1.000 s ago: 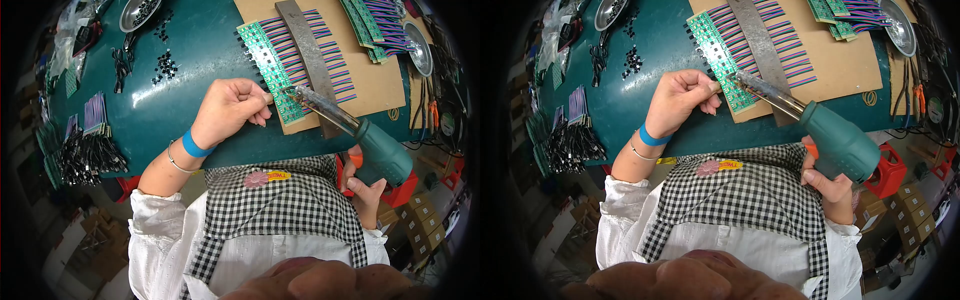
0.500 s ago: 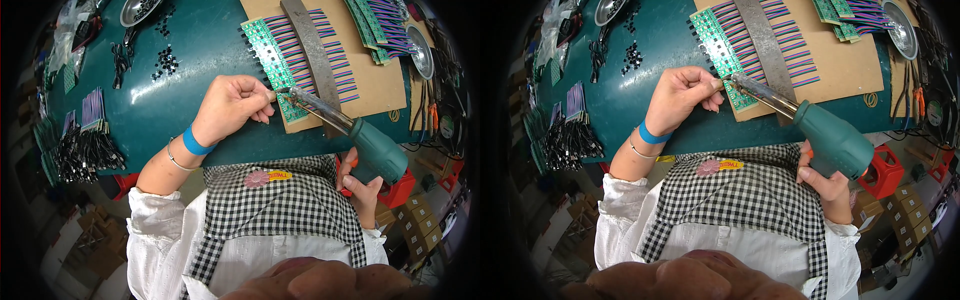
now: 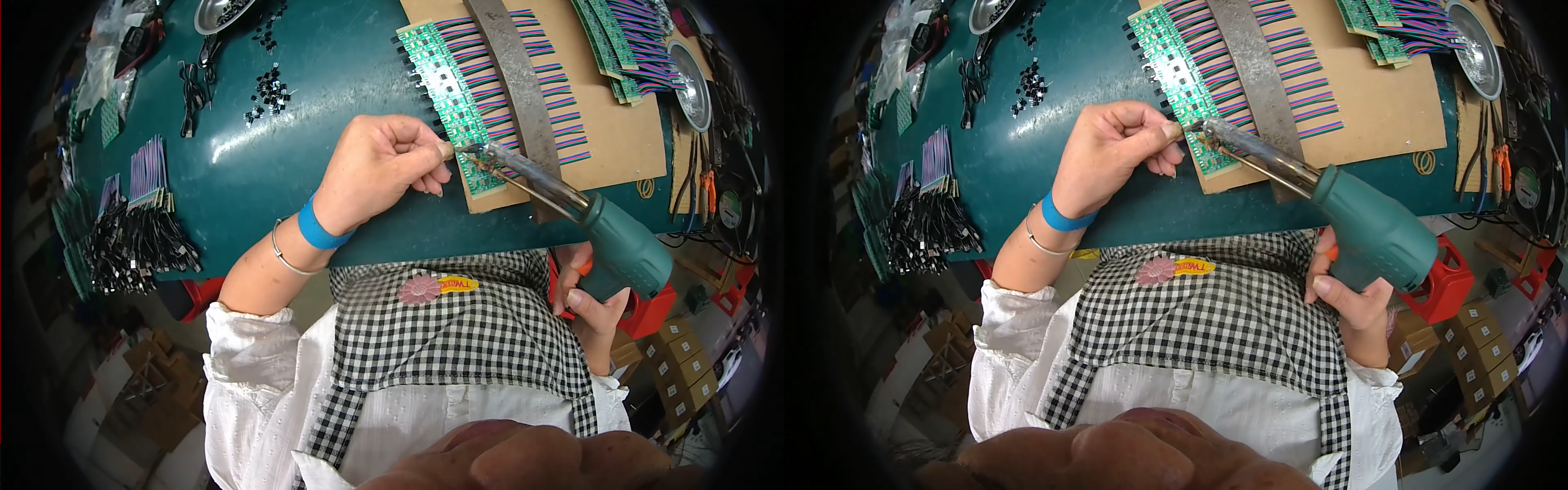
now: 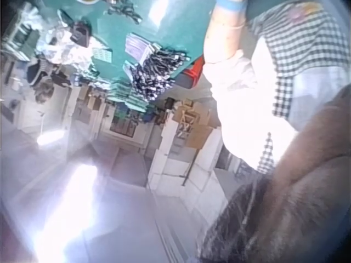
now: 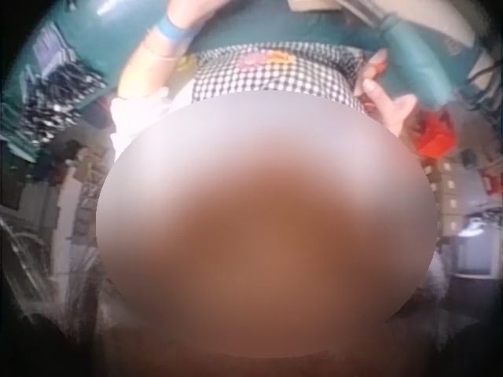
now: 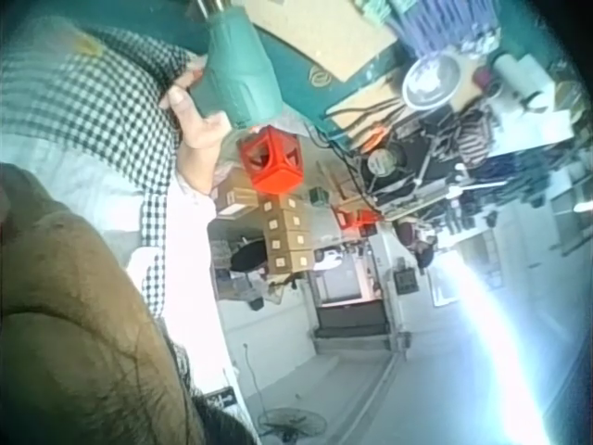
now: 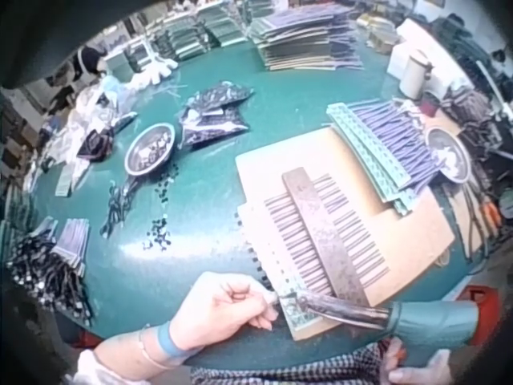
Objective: The person solders small electronic components onto circuit board strips with a soldering iron.
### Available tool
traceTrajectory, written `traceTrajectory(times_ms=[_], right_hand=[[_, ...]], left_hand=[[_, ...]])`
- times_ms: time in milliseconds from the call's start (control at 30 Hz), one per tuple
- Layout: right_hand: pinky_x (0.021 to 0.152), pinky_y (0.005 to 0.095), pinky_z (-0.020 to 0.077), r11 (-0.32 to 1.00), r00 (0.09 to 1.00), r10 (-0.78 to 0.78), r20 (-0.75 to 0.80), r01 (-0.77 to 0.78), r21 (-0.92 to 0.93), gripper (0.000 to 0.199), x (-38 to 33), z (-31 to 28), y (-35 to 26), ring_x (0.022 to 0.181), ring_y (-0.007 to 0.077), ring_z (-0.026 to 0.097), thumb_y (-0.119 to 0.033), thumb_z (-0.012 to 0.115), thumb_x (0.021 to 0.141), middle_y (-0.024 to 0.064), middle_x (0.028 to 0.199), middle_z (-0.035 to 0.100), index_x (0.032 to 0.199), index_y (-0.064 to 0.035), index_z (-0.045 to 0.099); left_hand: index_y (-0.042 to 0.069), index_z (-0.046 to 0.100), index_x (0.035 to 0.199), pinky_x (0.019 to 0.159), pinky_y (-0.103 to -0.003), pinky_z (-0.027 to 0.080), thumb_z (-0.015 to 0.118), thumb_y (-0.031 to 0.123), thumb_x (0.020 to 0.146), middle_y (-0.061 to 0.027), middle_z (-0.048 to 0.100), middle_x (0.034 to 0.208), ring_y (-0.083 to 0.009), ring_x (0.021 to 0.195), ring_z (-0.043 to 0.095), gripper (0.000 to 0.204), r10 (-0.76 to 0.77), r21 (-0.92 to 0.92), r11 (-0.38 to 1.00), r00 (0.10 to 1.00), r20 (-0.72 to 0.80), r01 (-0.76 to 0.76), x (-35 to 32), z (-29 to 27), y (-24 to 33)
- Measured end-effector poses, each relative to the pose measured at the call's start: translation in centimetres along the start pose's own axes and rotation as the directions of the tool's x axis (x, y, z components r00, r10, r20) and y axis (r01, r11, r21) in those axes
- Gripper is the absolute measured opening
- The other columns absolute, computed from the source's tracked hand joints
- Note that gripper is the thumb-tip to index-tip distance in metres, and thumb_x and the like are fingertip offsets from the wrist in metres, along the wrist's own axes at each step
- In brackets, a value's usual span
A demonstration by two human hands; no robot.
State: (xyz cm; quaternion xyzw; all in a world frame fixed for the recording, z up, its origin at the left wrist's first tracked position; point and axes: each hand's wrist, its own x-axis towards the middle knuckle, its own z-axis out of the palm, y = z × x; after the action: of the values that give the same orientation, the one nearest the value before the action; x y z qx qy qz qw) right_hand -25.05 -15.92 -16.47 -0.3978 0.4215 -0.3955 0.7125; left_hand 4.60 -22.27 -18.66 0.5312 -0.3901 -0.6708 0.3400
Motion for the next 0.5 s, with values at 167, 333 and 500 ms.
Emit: traceTrajectory(times_ms=[167,333,500], right_hand=[[0.044,0.0257,0.0462,0.998,0.999,-0.036,0.007,0.036,0.055,0.042,0.46,0.34,0.07,0.055,0.018,0.055,0.001,0.063,0.072,0.0142,0.076,0.05,0.106,0.0089,0.04],[0.045,0.0253,0.0477,1.0,1.0,0.001,0.012,-0.001,-0.002,0.045,0.56,0.43,0.14,0.055,0.018,0.055,0.002,0.062,0.072,0.0171,0.089,0.049,0.11,0.0103,0.039],[0.046,0.0248,0.0491,1.0,1.0,-0.004,0.016,0.004,-0.015,0.048,0.44,0.37,-0.06,0.057,0.0178,0.055,0.004,0.061,0.072,0.0189,0.102,0.047,0.114,0.0111,0.037]], left_hand=[[-0.003,0.062,0.082,0.055,-0.021,0.049,0.058,0.009,0.086,-0.0091,0.064,0.071,-0.0122,0.06,0.061,0.014,-0.011,0.0,1.0,1.0,-0.008,0.011,0.02,-0.01,0.01],[-0.003,0.062,0.082,0.055,-0.021,0.05,0.058,0.008,0.086,-0.0096,0.064,0.071,-0.0123,0.06,0.062,0.013,-0.015,-0.01,1.0,1.0,0.008,0.015,0.07,-0.12,0.03],[-0.005,0.062,0.081,0.055,-0.022,0.051,0.059,0.009,0.082,-0.0091,0.064,0.068,-0.0111,0.058,0.061,0.014,-0.025,-0.036,0.999,1.0,0.001,0.025,0.1,-0.08,0.16]])
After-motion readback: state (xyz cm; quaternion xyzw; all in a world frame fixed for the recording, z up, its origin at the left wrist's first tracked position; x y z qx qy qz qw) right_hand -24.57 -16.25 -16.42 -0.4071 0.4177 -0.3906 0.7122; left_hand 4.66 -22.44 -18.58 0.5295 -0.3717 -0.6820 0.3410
